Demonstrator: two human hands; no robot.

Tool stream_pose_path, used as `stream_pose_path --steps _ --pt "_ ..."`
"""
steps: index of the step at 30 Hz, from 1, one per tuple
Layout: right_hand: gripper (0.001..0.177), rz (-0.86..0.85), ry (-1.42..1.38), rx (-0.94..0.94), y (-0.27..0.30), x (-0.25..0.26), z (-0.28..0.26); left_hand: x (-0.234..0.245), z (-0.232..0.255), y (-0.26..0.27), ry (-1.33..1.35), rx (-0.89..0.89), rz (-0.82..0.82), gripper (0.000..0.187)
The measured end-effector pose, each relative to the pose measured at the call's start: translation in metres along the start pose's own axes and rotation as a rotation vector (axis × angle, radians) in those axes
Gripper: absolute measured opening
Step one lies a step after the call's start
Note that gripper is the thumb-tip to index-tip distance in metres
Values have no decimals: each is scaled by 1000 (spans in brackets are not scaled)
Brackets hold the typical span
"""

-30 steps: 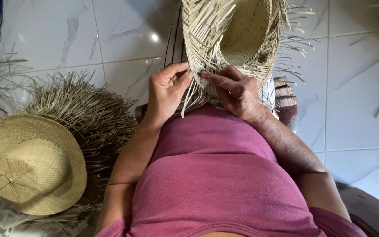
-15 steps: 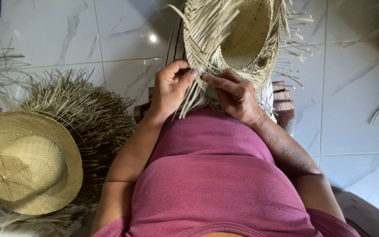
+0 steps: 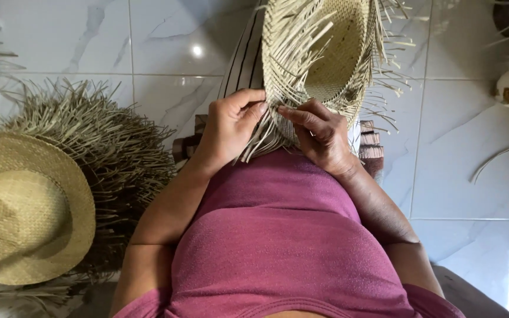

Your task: Weaving a straw hat by hand using dried plant fibers

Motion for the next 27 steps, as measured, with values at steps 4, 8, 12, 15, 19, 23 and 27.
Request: stream_pose_path --steps 4,8,12,15,19,23,27 --pt "33 -19 168 0 -7 8 -21 -5 3 6 -302 -199 -58 19" --pt "33 -19 218 25 -7 4 -21 -6 7 7 -323 -227 11 21" --pt "25 78 -7 -45 3 -9 -4 -1 -17 8 -26 -80 66 24" --pt "25 72 -70 -94 -3 -7 -10 3 -30 6 37 -51 46 23" --pt "22 30 -104 -65 -6 -4 1 4 -28 7 45 -27 20 22" --pt "20 54 -152 -18 -1 -18 14 6 -30 6 21 -31 -17 22" --pt "18 101 -197 -35 -11 -18 4 7 -16 2 23 -80 -56 28"
Point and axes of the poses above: each hand's wrist, its own y-axis away from the middle knuckle, its own x-axis out of the back of the hand, z = x × y, the point moved 6 cm from there along -y, towards the middle knuckle, and after that the axes turned 13 degrees about y, right-handed, at the moved point
